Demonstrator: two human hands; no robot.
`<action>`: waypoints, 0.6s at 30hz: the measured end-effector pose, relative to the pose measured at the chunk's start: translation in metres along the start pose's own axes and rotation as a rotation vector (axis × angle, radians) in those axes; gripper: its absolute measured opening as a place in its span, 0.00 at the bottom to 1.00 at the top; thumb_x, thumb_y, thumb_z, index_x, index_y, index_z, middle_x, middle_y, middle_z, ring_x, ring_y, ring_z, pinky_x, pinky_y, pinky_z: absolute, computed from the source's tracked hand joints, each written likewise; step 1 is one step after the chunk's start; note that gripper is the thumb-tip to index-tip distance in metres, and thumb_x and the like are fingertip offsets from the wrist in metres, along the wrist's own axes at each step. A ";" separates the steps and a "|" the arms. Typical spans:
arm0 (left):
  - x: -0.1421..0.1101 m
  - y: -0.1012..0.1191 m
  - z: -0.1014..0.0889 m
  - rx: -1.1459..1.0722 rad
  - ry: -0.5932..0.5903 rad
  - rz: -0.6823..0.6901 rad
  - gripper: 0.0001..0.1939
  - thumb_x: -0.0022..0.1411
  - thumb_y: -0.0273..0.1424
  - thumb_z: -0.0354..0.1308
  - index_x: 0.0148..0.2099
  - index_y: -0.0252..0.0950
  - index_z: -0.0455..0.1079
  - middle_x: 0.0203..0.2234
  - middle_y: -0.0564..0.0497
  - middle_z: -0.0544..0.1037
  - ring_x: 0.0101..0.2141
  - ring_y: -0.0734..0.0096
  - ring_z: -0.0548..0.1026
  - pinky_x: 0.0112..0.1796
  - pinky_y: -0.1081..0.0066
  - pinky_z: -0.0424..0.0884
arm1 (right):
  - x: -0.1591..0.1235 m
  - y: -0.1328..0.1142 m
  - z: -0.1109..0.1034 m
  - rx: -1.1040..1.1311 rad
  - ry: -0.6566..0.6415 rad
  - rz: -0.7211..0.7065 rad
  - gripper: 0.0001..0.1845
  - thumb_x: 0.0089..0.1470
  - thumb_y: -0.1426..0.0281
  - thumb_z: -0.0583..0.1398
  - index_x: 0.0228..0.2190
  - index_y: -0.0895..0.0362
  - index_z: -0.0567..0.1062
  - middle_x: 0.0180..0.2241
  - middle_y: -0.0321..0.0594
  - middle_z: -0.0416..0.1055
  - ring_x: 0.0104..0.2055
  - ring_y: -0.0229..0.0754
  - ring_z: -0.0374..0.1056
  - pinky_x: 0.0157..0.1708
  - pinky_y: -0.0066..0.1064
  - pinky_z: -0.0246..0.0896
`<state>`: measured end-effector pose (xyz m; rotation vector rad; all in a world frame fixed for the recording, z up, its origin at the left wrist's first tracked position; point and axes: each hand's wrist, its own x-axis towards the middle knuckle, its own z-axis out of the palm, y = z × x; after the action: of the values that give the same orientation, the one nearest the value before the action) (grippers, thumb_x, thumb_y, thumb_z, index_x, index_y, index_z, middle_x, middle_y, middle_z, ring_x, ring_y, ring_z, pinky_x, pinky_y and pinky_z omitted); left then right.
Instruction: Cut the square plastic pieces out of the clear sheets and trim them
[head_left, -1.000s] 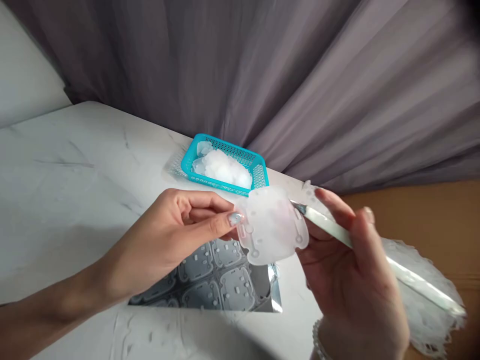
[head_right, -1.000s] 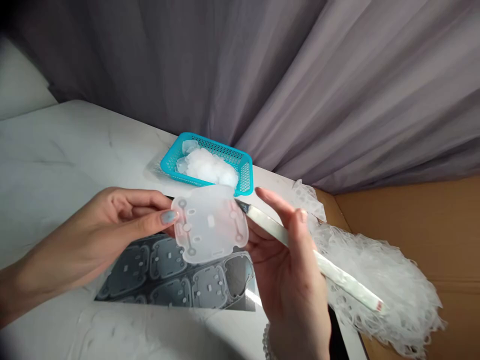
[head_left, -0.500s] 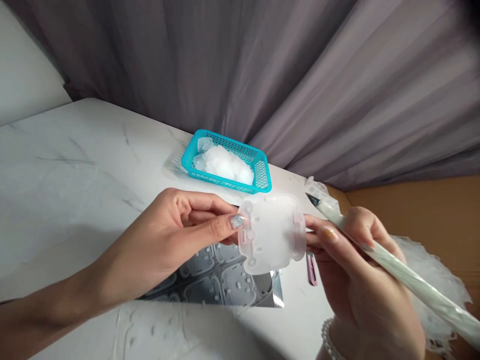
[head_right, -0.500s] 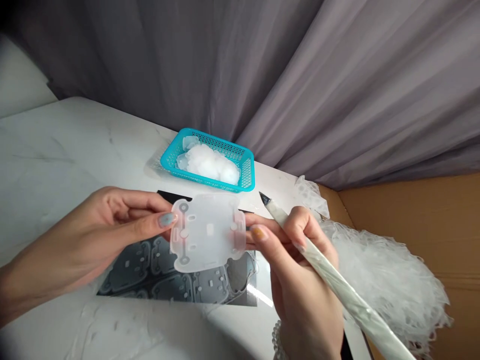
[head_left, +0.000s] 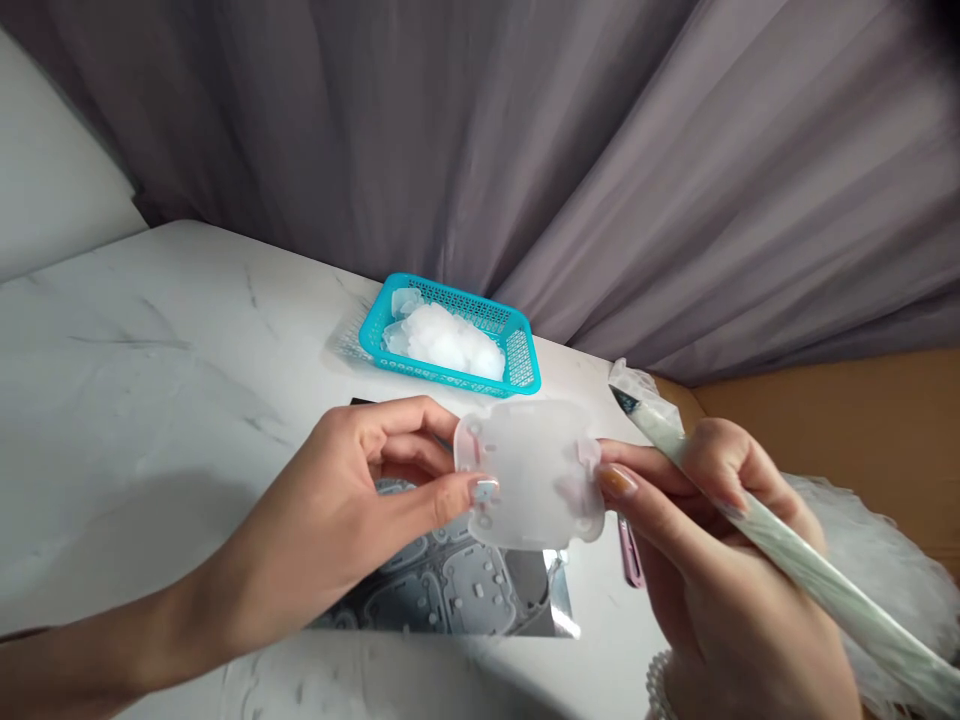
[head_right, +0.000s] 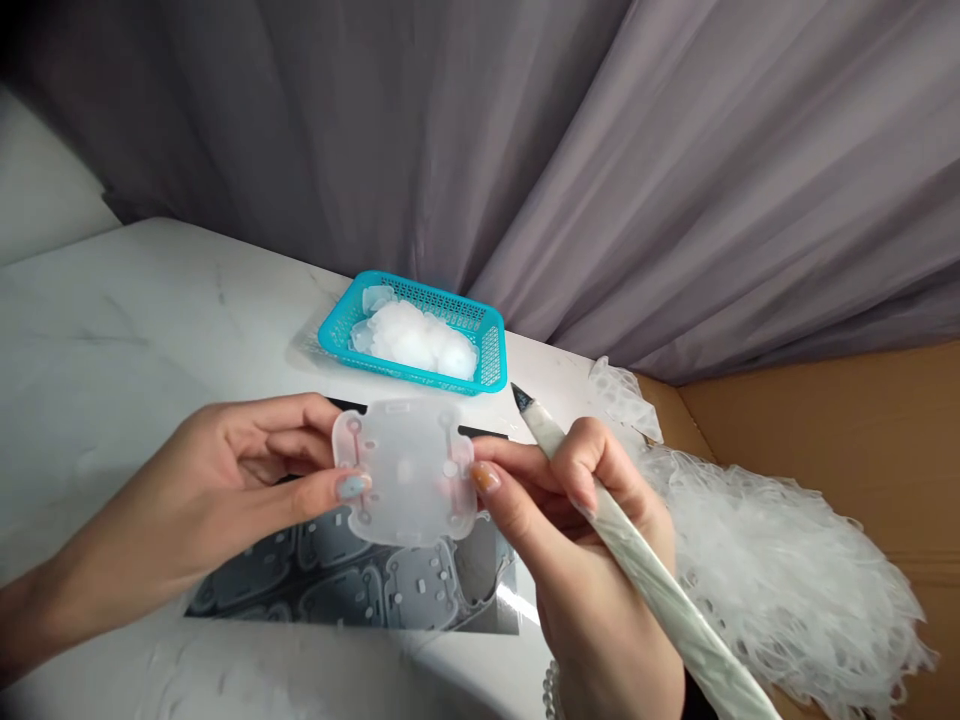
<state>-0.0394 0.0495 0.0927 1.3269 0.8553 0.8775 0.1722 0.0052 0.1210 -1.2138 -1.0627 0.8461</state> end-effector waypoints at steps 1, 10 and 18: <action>0.000 0.001 0.001 0.005 0.015 -0.016 0.02 0.59 0.28 0.66 0.36 0.39 0.76 0.29 0.58 0.82 0.31 0.77 0.79 0.35 0.82 0.73 | 0.000 0.000 0.001 -0.003 0.005 0.017 0.27 0.44 0.73 0.73 0.21 0.52 0.58 0.27 0.35 0.81 0.22 0.37 0.73 0.16 0.21 0.64; 0.000 0.003 0.002 -0.099 -0.001 0.014 0.07 0.63 0.35 0.63 0.32 0.40 0.75 0.25 0.58 0.80 0.29 0.77 0.78 0.33 0.82 0.71 | 0.001 -0.008 0.006 0.107 -0.034 0.059 0.27 0.45 0.71 0.72 0.21 0.53 0.57 0.27 0.36 0.80 0.26 0.37 0.74 0.25 0.24 0.70; -0.017 0.027 0.013 0.004 0.078 0.183 0.14 0.66 0.43 0.60 0.36 0.39 0.79 0.28 0.53 0.80 0.31 0.75 0.77 0.36 0.78 0.73 | -0.017 -0.020 -0.002 0.234 -0.145 -0.105 0.25 0.49 0.71 0.70 0.22 0.53 0.56 0.26 0.36 0.79 0.26 0.38 0.74 0.28 0.28 0.72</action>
<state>-0.0363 0.0292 0.1208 1.3977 0.8045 1.0765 0.1683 -0.0152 0.1378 -0.9040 -1.0995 0.9589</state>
